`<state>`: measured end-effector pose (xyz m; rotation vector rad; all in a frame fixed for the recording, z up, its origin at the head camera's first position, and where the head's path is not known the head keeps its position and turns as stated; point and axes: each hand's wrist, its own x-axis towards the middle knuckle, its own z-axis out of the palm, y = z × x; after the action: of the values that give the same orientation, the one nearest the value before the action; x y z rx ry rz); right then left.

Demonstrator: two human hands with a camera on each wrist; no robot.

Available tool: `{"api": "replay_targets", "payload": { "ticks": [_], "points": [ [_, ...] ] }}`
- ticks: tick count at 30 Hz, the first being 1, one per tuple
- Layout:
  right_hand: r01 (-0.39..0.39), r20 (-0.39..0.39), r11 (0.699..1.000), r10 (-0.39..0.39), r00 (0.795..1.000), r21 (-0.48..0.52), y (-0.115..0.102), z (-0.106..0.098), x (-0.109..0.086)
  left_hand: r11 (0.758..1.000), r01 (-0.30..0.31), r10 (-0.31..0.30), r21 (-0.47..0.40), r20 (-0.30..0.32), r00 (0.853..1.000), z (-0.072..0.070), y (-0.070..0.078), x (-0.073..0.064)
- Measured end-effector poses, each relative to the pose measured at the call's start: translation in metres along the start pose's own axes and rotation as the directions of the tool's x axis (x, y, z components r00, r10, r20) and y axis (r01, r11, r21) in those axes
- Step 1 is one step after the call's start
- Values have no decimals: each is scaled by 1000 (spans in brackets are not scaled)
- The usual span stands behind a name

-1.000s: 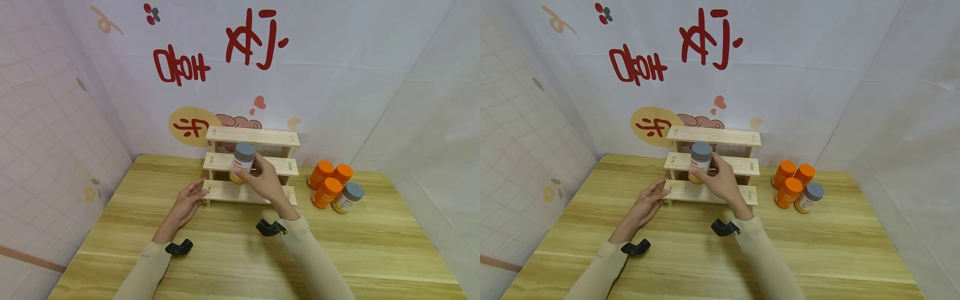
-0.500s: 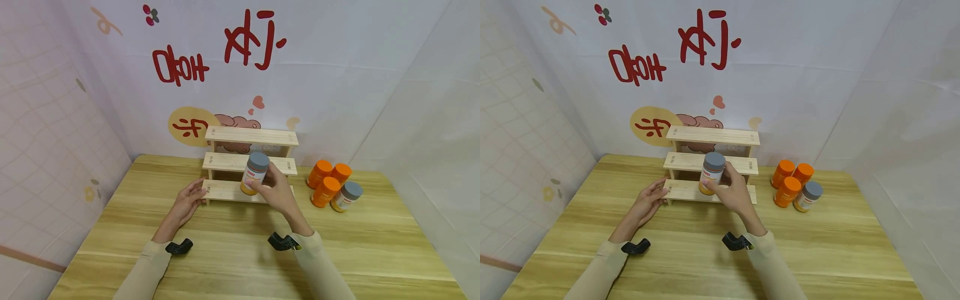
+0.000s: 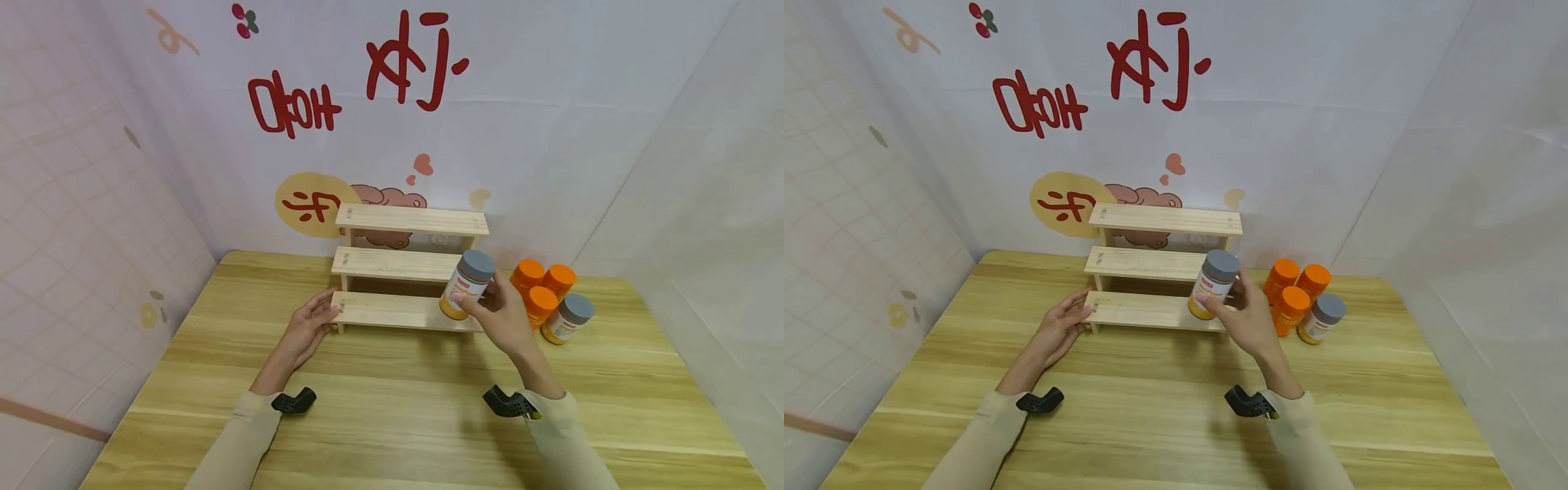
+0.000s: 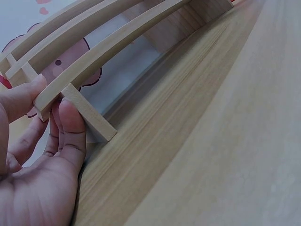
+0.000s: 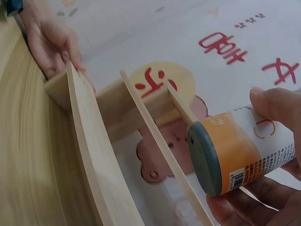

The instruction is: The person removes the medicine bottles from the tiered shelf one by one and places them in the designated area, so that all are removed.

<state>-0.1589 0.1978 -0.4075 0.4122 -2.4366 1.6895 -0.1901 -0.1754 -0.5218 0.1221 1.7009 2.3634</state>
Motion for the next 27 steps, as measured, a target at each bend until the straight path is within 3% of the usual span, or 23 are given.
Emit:
{"api": "replay_targets", "payload": {
  "ticks": [13,18,27],
  "points": [
    [-5,-59,998,2,998,-56,14,-52,-17,1000,0,0,-8,6,1000,1,0,1],
    [-21,-68,995,14,998,-102,19,-63,-28,1000,-3,4,-12,7,1000,0,0,1],
    [-43,-99,994,33,995,-97,30,-80,-49,1000,3,-3,-21,10,1000,-1,0,1]
  ]
}}
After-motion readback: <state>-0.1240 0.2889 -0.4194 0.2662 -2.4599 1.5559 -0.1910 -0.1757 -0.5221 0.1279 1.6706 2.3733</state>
